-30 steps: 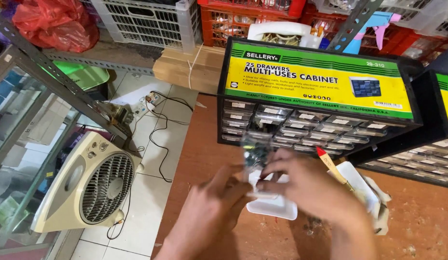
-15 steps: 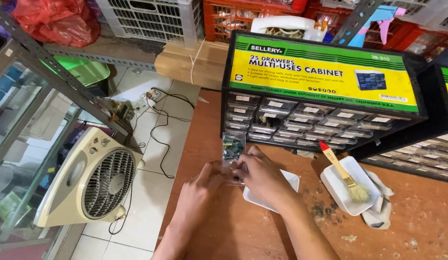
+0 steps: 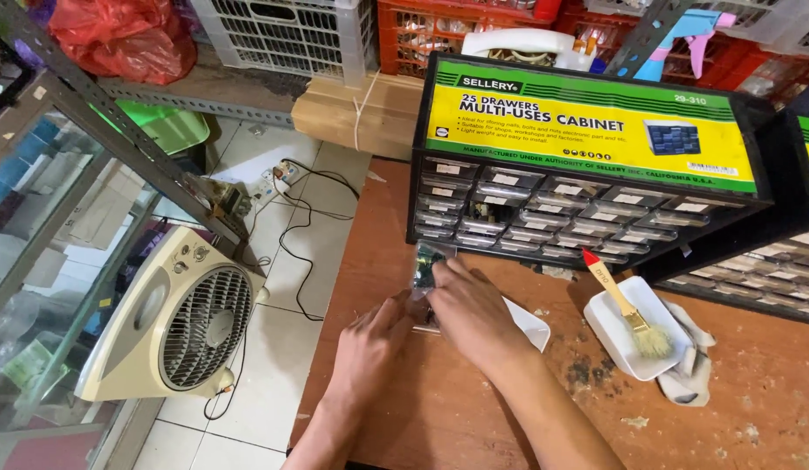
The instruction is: Cleaning small electronic components using a brush and a cloth before placing them in a tray.
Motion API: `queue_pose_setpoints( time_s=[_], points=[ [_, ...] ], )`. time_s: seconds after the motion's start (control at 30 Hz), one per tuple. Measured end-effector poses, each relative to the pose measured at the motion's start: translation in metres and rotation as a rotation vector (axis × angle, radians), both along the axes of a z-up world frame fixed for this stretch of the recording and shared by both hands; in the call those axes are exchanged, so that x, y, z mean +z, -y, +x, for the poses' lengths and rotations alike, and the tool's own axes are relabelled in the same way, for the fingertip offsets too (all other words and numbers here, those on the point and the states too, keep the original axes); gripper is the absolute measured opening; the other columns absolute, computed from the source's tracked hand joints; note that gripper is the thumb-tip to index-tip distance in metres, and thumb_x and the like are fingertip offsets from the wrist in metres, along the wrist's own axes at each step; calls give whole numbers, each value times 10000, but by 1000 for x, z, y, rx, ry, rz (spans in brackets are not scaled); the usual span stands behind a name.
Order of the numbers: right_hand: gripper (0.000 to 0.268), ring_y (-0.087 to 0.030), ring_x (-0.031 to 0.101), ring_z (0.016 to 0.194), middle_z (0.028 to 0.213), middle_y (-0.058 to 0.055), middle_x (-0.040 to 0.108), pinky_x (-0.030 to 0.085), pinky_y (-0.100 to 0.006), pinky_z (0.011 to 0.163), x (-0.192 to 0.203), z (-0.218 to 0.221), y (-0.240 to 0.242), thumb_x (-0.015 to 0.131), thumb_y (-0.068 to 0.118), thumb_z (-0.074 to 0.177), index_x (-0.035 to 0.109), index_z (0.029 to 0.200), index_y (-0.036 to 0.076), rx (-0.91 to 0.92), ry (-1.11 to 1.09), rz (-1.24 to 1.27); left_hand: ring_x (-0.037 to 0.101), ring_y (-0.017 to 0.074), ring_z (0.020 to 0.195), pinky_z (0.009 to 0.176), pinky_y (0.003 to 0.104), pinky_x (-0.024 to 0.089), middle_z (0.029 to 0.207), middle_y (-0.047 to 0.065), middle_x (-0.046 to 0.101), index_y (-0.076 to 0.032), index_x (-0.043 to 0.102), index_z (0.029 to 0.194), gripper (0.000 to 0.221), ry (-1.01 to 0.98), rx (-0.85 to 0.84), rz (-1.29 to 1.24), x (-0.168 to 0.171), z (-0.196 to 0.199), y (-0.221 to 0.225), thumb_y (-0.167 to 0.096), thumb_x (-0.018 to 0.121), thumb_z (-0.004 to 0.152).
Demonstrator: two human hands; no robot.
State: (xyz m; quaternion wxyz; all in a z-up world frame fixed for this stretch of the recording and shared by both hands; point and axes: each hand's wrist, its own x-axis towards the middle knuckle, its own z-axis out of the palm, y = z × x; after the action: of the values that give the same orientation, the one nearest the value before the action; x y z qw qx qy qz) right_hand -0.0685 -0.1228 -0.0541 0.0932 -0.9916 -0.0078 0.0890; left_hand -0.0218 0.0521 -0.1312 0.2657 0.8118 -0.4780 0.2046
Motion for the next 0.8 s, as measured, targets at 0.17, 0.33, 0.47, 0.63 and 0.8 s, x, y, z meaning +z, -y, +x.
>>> queue_pose_setpoints(
  time_s=[0.17,0.33,0.47,0.63,0.8],
  points=[
    [188,-275,621,888,828,-44,635,539,-445,706,-30,16,11,646,-109,769,669,744,76,88,24,-42,715,237,795,458,379,539,1258,66,656,-116,679,947,314,-78,-13,13,-4,1,-2,60,623,692],
    [155,-342,692,799,899,-92,707,539,-489,637,-34,20,8,590,-74,810,694,854,31,-1,-78,-2,721,260,926,532,391,580,1253,77,661,-83,668,933,216,-126,-22,35,-3,3,-4,61,630,777],
    [170,-326,697,674,723,-75,709,527,-453,505,-59,25,3,679,-48,729,711,708,118,34,138,-175,701,281,927,646,428,601,1193,82,660,-104,694,899,174,-115,6,46,-4,4,-3,-6,666,758],
    [191,-350,682,588,660,-96,682,516,-472,474,-59,32,2,657,-70,749,683,680,106,-13,53,-185,694,289,916,632,429,594,1178,89,665,-122,680,881,98,-130,10,-7,-3,3,-1,-100,685,785],
    [91,-417,673,676,723,-193,691,506,-494,543,-18,38,-1,634,79,791,696,750,25,-123,-171,1,675,282,913,623,418,585,1154,64,655,-106,682,910,266,-159,4,-17,3,2,-2,15,618,681]
  ],
)
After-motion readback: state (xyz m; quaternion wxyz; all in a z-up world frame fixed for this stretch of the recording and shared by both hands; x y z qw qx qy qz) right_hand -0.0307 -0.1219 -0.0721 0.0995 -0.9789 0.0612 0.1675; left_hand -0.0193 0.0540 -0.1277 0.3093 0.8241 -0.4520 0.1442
